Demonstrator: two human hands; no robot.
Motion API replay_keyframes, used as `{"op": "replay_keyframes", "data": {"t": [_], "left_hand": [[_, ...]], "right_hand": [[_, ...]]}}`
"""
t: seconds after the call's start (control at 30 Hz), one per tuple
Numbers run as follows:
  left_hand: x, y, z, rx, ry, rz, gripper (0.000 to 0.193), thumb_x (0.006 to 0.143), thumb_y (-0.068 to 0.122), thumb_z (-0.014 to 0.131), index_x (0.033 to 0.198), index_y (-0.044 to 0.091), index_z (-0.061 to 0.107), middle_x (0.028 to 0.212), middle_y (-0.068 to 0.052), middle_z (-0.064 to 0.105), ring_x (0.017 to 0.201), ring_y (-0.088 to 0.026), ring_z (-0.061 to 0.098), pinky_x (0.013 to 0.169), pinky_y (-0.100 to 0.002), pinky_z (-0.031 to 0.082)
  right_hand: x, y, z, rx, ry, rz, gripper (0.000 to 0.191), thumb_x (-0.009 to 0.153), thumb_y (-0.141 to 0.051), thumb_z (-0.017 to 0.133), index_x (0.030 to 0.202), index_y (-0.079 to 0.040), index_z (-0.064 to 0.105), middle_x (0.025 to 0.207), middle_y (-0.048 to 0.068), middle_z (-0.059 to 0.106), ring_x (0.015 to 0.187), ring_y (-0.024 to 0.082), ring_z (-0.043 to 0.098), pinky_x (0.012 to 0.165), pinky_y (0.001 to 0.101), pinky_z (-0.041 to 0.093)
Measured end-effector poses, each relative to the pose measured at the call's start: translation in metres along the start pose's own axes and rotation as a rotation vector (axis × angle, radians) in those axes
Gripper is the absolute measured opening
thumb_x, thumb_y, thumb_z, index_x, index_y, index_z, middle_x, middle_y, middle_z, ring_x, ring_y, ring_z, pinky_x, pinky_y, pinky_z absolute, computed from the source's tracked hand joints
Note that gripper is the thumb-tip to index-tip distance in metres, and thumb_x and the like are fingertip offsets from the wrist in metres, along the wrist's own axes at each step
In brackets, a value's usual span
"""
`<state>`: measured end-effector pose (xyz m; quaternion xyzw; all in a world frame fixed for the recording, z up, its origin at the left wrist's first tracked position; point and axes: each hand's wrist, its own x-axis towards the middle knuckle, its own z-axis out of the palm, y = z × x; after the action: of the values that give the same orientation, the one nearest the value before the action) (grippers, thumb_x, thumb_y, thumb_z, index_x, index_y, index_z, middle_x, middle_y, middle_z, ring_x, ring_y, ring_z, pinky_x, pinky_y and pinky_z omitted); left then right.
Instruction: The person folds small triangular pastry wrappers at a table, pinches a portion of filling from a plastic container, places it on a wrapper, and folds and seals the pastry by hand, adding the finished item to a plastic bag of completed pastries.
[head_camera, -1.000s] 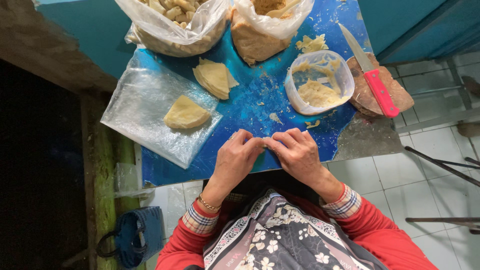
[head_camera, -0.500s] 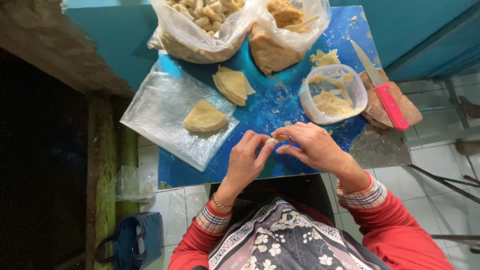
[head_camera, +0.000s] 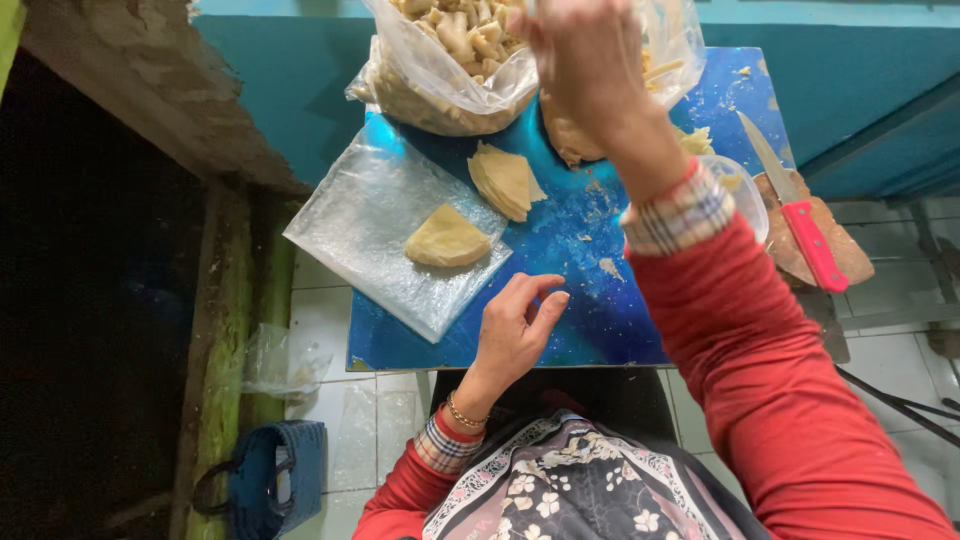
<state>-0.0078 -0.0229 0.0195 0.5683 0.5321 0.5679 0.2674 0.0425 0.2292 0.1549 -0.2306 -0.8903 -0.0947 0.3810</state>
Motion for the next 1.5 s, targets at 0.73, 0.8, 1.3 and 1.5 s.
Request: {"op": "replay_keyframes", "data": {"t": [0.73,0.8,1.3,1.5], "left_hand": [[0.005,-0.032,0.007,-0.580,0.163,-0.252,0.023,0.104,0.012,0.062,0.123,0.003,0.070,0.110,-0.001,0.069,0.092,-0.009,0.064,0.082,-0.024,0.053],[0.012,-0.035,0.008,-0.623,0.161,-0.276,0.026,0.103,0.013,0.062,0.127,0.003,0.067,0.116,-0.002,0.069,0.099,-0.010,0.066,0.087,-0.025,0.054],[0.007,-0.015,0.018,-0.663,0.116,-0.313,0.040,0.095,0.009,0.074,0.132,0.000,0.063,0.109,-0.007,0.069,0.095,-0.011,0.065,0.085,-0.028,0.054],[-0.018,-0.006,0.032,-0.326,0.077,-0.262,0.021,0.092,0.011,0.078,0.107,0.000,0.068,0.099,-0.005,0.070,0.086,-0.009,0.066,0.075,-0.025,0.056]], "right_hand": [[-0.151,0.034,0.051,1.378,-0.272,1.111,0.018,0.098,-0.017,0.068,0.114,-0.010,0.071,0.096,-0.003,0.072,0.085,0.010,0.069,0.074,0.0319,0.061],[-0.154,0.024,0.032,1.474,-0.253,1.123,0.019,0.099,-0.017,0.068,0.115,-0.009,0.070,0.097,-0.002,0.073,0.086,0.012,0.071,0.077,0.0327,0.061],[-0.240,-0.064,-0.058,1.506,-0.309,1.047,0.017,0.097,-0.016,0.072,0.107,-0.002,0.072,0.093,-0.001,0.071,0.078,0.005,0.059,0.069,0.0230,0.046],[-0.257,-0.086,-0.068,1.200,-0.287,1.018,0.017,0.087,-0.008,0.078,0.103,-0.004,0.074,0.092,-0.003,0.070,0.079,0.003,0.060,0.067,0.0202,0.046]]}}
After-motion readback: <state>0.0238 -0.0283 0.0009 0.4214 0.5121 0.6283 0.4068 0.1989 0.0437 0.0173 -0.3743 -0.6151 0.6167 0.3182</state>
